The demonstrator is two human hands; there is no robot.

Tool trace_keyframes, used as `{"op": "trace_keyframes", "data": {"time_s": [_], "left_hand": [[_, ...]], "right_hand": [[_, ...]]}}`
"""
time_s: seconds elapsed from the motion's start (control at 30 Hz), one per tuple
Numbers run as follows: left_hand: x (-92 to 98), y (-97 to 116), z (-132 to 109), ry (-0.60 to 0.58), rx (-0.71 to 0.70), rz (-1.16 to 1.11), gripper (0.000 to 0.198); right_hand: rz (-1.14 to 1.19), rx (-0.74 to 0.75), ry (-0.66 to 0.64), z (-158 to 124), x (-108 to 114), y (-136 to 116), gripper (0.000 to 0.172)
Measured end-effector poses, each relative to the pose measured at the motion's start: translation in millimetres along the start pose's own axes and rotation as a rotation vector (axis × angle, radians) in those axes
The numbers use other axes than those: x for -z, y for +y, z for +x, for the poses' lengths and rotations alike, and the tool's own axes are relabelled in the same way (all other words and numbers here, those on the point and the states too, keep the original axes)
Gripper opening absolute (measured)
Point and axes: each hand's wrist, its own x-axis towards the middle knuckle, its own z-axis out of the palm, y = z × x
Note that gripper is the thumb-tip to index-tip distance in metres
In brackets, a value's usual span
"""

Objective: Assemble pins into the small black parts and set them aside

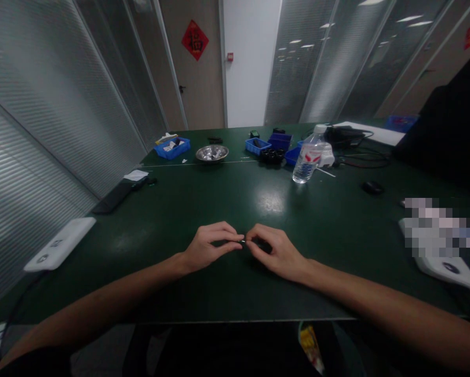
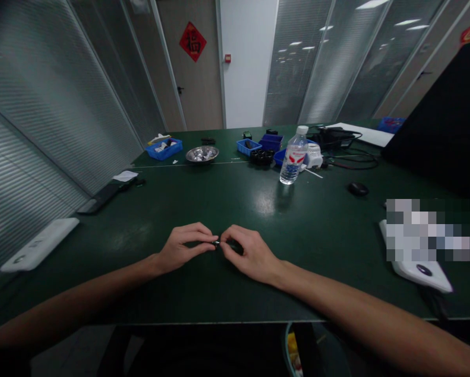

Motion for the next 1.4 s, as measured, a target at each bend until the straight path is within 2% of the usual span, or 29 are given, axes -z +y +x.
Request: {"op": "trace_keyframes", "data": {"time_s": [0.17,0.3,0.37,0.6,0.73,1.0,1.27,1.4], "left_hand": [[-1.0,-0.1,-0.2,0.010,0.006,-0.004,0.024],[0.0,-0.4,0.1,-0.147,0.052,-0.032,0.023],[-0.2,0.2,0.4,-0.182,0.063,-0.049,0.023],[-2.8,2.3,1.4,-0.085,0.105,-0.083,0.020],[-1.5,2.0,1.1,-0.119,0.148,-0.074,0.030],[0.3,-2.5,2.3,-0.266,0.287,0.094,0.045],[-1.4,-1.5,4.2,-0.302,0.220,0.219,0.040],[-3.6,0.4,4.0,-0.329,0.189,0.352,0.039]], "right_hand": [[-0.007,0.010,-0.001,-0.4,0.9,2.1,0.010],[-0.159,0.060,-0.118,-1.2,3.9,7.2,0.009],[-0.191,0.063,-0.144,-1.7,4.4,8.2,0.009],[-0.016,-0.007,-0.017,-0.9,-1.0,1.1,0.011],[-0.003,-0.051,0.025,0.3,-0.8,1.3,0.014],[-0.107,-0.108,0.019,3.7,3.1,18.7,0.014],[-0.235,-0.104,-0.054,4.5,5.4,24.9,0.008],[-0.324,-0.111,-0.075,4.1,5.7,25.7,0.009]]}}
